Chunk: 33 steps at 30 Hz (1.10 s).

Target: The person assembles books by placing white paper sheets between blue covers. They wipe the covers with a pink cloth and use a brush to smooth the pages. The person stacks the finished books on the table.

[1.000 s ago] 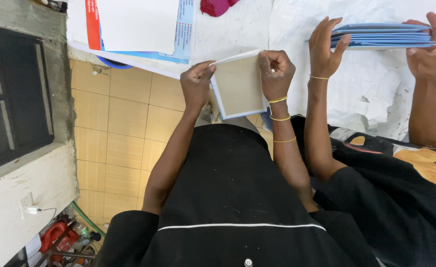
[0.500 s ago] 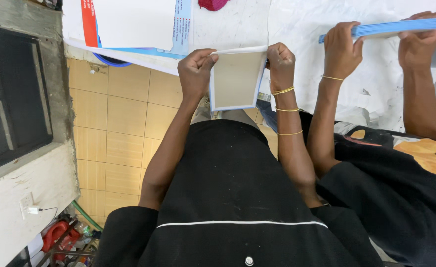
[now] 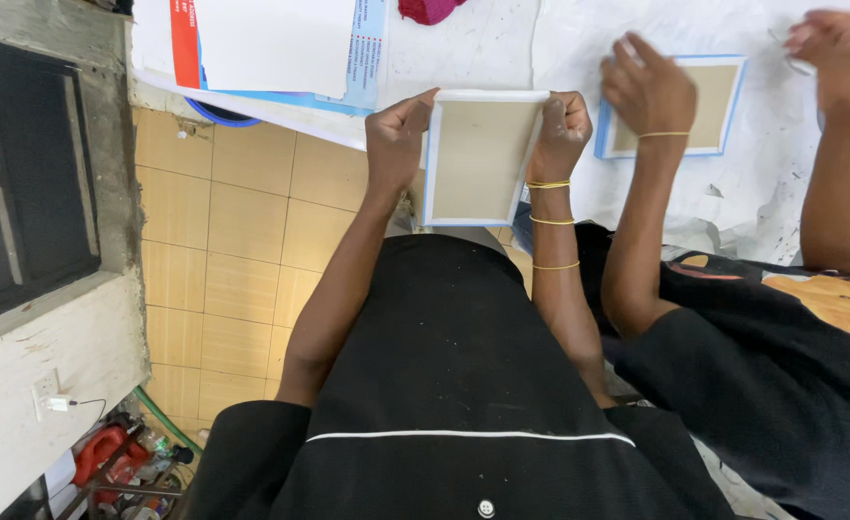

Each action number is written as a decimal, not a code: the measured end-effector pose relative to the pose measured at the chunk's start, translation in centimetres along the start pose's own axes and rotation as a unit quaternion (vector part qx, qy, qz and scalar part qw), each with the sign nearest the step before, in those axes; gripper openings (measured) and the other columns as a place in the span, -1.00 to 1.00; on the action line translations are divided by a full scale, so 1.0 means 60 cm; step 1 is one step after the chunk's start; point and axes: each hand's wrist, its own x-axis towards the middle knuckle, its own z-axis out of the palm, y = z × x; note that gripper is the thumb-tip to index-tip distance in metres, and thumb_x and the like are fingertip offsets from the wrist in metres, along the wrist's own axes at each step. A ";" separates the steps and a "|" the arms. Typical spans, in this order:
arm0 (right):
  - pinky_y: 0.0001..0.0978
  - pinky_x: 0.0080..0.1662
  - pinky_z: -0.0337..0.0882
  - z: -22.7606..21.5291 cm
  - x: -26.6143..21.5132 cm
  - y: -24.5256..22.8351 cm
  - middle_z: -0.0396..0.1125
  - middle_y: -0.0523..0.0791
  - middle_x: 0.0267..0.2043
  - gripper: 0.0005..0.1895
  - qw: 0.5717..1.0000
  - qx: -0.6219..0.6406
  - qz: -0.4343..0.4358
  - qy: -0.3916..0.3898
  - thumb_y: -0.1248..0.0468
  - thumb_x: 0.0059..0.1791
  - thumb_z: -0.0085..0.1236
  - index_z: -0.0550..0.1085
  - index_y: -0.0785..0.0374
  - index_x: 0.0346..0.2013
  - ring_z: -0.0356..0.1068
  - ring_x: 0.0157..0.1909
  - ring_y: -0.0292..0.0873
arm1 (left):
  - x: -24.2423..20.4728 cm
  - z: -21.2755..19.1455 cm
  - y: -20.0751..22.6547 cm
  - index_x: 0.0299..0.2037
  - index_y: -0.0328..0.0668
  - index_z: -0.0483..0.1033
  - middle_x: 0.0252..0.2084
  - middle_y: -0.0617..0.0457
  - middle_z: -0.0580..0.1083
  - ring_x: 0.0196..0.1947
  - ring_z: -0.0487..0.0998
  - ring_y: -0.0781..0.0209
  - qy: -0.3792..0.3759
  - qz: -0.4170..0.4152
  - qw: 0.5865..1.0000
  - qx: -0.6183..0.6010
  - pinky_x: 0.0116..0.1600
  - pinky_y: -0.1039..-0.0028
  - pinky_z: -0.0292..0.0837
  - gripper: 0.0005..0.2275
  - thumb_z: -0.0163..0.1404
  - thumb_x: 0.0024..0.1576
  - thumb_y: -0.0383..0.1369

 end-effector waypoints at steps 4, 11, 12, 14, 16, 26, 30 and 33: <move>-0.45 -0.32 0.13 -0.004 0.002 -0.012 0.18 -0.26 -0.54 -0.83 0.999 0.032 0.026 -0.001 0.33 -0.11 0.03 0.31 0.16 -0.59 0.06 -0.43 -0.32 | 0.013 -0.011 0.023 -0.16 -0.33 0.71 -0.07 -0.01 0.59 -0.12 0.55 0.32 -0.070 -0.198 0.968 -0.135 0.07 0.47 0.54 -0.64 0.09 0.00 -0.19; -0.45 -0.31 0.12 -0.003 0.002 -0.020 0.15 -0.27 -0.53 -0.84 0.999 0.021 0.028 -0.040 0.28 -0.08 0.05 0.33 0.17 -0.55 0.06 -0.42 -0.33 | 0.025 -0.027 0.050 -0.59 0.07 -0.05 -0.55 0.30 -0.07 -0.48 -0.12 0.43 -0.176 -0.106 0.976 -0.079 -0.32 0.55 -0.24 -0.65 -0.11 0.15 -0.39; -0.45 -0.31 0.12 -0.013 0.008 -0.022 0.15 -0.27 -0.53 -0.84 0.999 0.020 0.028 -0.041 0.28 -0.08 0.05 0.33 0.17 -0.55 0.06 -0.42 -0.33 | 0.035 -0.030 0.038 -0.59 0.07 -0.05 -0.55 0.30 -0.07 -0.48 -0.12 0.43 -0.176 -0.106 0.976 -0.079 -0.32 0.55 -0.24 -0.65 -0.11 0.15 -0.39; -0.47 -0.48 -0.02 -0.029 0.020 -0.024 0.01 -0.25 -0.69 -0.78 0.980 -0.059 0.077 -0.176 0.20 0.05 0.02 0.33 0.16 -0.46 -0.06 -0.61 -0.35 | 0.054 -0.039 0.016 -0.58 0.05 -0.01 -0.57 0.28 -0.01 -0.50 -0.04 0.44 -0.227 -0.052 0.972 -0.005 -0.34 0.56 -0.11 -0.65 -0.12 0.23 -0.30; -0.45 -0.31 0.25 -0.043 0.044 -0.027 0.19 -0.22 -0.49 -0.82 0.957 -0.095 0.106 -0.254 0.17 0.09 0.04 0.39 0.18 -0.32 0.17 -0.42 -0.32 | 0.089 -0.035 -0.030 -0.59 -0.01 0.08 -0.58 0.27 0.05 -0.53 0.03 0.43 -0.229 -0.006 0.971 0.070 -0.36 0.54 -0.07 -0.69 -0.12 0.21 -0.40; -0.09 -0.13 0.23 0.015 0.120 0.102 0.16 -0.02 -0.11 -0.47 0.750 -0.540 -0.270 -0.272 0.58 -0.41 -0.06 0.36 0.20 -0.18 0.15 -0.12 0.13 | 0.225 0.050 -0.255 -0.33 -0.29 0.50 -0.15 -0.05 0.36 -0.25 0.34 -0.09 -0.063 0.264 0.859 0.434 -0.30 0.14 0.31 -0.73 -0.09 -0.14 -0.80; -0.01 0.03 0.19 0.058 0.098 0.108 0.13 -0.03 0.02 -0.48 0.746 -0.547 -0.235 -0.297 -0.06 -0.10 0.35 0.37 0.15 -0.06 0.07 0.07 0.12 | 0.213 0.056 -0.255 -0.27 -0.31 0.49 -0.18 -0.03 0.33 -0.32 0.31 -0.06 -0.019 0.290 0.855 0.431 -0.44 0.22 0.26 -0.71 -0.10 -0.14 -0.78; -0.14 -0.05 0.27 0.077 0.094 0.141 0.16 -0.07 -0.05 -0.08 0.696 -0.612 -0.273 -0.258 -0.52 -0.24 0.36 0.39 0.23 -0.10 0.11 -0.04 0.08 | 0.214 0.045 -0.244 -0.24 -0.27 0.45 -0.13 -0.04 0.33 -0.23 0.33 -0.08 -0.065 0.259 0.842 0.468 -0.29 0.19 0.30 -0.71 -0.04 -0.14 -0.75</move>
